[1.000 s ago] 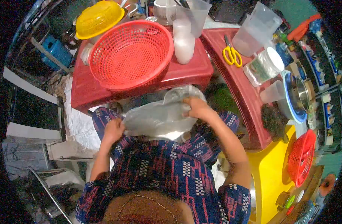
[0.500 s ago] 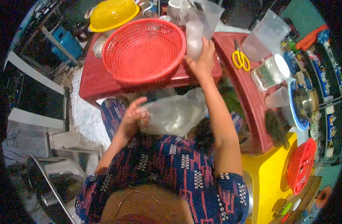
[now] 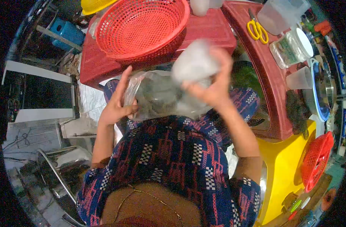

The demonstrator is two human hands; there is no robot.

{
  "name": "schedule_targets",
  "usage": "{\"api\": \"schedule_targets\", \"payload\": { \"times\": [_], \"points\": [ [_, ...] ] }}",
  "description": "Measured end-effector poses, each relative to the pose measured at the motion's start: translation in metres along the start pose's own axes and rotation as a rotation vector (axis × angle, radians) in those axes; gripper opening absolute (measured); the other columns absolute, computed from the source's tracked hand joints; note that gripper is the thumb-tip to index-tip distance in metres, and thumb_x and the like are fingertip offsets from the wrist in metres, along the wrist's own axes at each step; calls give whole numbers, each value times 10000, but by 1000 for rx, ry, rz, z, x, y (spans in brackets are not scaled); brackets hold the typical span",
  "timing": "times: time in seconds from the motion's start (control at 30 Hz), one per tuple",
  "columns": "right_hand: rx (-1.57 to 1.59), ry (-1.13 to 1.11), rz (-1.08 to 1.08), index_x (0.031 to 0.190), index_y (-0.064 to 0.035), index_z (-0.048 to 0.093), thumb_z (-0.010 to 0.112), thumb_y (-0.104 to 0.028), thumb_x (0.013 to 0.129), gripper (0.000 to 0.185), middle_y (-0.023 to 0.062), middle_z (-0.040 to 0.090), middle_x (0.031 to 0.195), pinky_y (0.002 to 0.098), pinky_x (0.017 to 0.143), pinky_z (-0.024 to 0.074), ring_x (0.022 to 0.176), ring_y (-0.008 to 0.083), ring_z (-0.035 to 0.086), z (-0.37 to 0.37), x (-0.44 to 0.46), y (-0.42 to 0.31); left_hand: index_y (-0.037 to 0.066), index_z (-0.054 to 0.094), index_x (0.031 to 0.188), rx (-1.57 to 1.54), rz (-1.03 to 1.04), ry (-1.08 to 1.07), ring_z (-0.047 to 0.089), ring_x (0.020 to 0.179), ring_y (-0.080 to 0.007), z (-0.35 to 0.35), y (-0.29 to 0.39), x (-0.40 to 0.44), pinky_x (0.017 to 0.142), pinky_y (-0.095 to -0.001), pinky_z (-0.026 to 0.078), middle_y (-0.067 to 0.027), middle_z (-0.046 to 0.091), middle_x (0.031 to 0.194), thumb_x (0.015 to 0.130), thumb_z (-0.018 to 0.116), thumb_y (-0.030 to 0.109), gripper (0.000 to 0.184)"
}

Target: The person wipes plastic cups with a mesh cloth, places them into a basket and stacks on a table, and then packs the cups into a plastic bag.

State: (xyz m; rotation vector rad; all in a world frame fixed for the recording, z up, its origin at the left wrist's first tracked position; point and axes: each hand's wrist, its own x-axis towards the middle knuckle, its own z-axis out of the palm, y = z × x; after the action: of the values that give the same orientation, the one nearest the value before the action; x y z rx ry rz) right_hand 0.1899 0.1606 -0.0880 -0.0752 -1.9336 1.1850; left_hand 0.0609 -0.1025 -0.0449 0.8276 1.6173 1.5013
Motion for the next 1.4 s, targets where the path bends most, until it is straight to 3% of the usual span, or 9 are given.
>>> {"api": "schedule_targets", "payload": {
  "times": [0.13,0.37,0.47,0.7,0.77,0.93,1.03,1.17,1.4],
  "points": [
    [35,-445,-151,1274,-105,352,823,-165,567,852,146,492,1132,385,896,428,1039,314,518,49,-43,10,142,26,1458,-155,-31,-67,550,645,-151,7,13,2,489,-272,458,-118,340,1383,631,621,-31,1033],
    [-564,-1277,105,1356,-165,285,715,-86,632,845,242,493,1127,433,839,474,1011,359,553,118,-82,109,150,-8,1457,-339,16,-103,592,726,-169,10,39,-19,624,-282,503,-151,239,1451,616,609,-109,1074],
    [-477,-1207,143,1400,-192,230,703,-74,643,901,263,495,1118,432,815,478,988,369,564,129,-150,208,157,-17,1457,-428,128,-71,609,748,-200,8,45,-31,626,-288,503,-167,227,1456,607,607,-108,1087],
    [-576,-1474,320,1415,-195,239,695,-140,710,842,270,474,1227,397,851,461,1008,374,566,76,-58,73,160,-10,1460,-509,79,-30,609,790,-218,1,27,-27,693,-310,495,-139,222,1464,592,621,-78,1099],
    [-331,-1493,248,1291,-112,466,710,-263,715,643,155,614,1054,367,859,453,997,307,585,54,-13,33,154,-1,1461,-530,91,-35,590,894,-220,0,25,-25,736,-301,483,-136,226,1464,587,631,-67,1100],
    [45,-649,329,951,-29,616,747,-166,690,323,42,622,838,285,720,469,816,128,579,-6,115,-18,127,37,1461,-495,148,-65,322,1301,-208,-5,15,-17,886,-277,424,-149,228,1464,585,591,-36,1049],
    [-324,12,84,1097,-47,535,795,-178,595,581,115,554,1007,313,752,472,864,224,571,-14,166,40,131,41,1461,-466,169,-98,324,1298,-209,-4,19,-17,900,-291,418,-149,214,1468,600,562,-29,1019],
    [-567,45,-83,1310,-144,317,795,-175,556,893,193,353,1261,436,899,446,1138,377,424,2,192,92,147,52,1461,-542,138,-60,310,1308,-220,0,16,-20,884,-301,434,-145,203,1474,574,588,-58,1057],
    [-738,204,-13,1335,-178,233,779,-241,586,929,217,366,1230,499,877,431,1121,441,416,42,192,129,155,50,1463,-576,45,-4,279,1322,-225,1,25,-26,975,-318,365,-142,204,1473,538,574,-102,1094]
  ]
}}
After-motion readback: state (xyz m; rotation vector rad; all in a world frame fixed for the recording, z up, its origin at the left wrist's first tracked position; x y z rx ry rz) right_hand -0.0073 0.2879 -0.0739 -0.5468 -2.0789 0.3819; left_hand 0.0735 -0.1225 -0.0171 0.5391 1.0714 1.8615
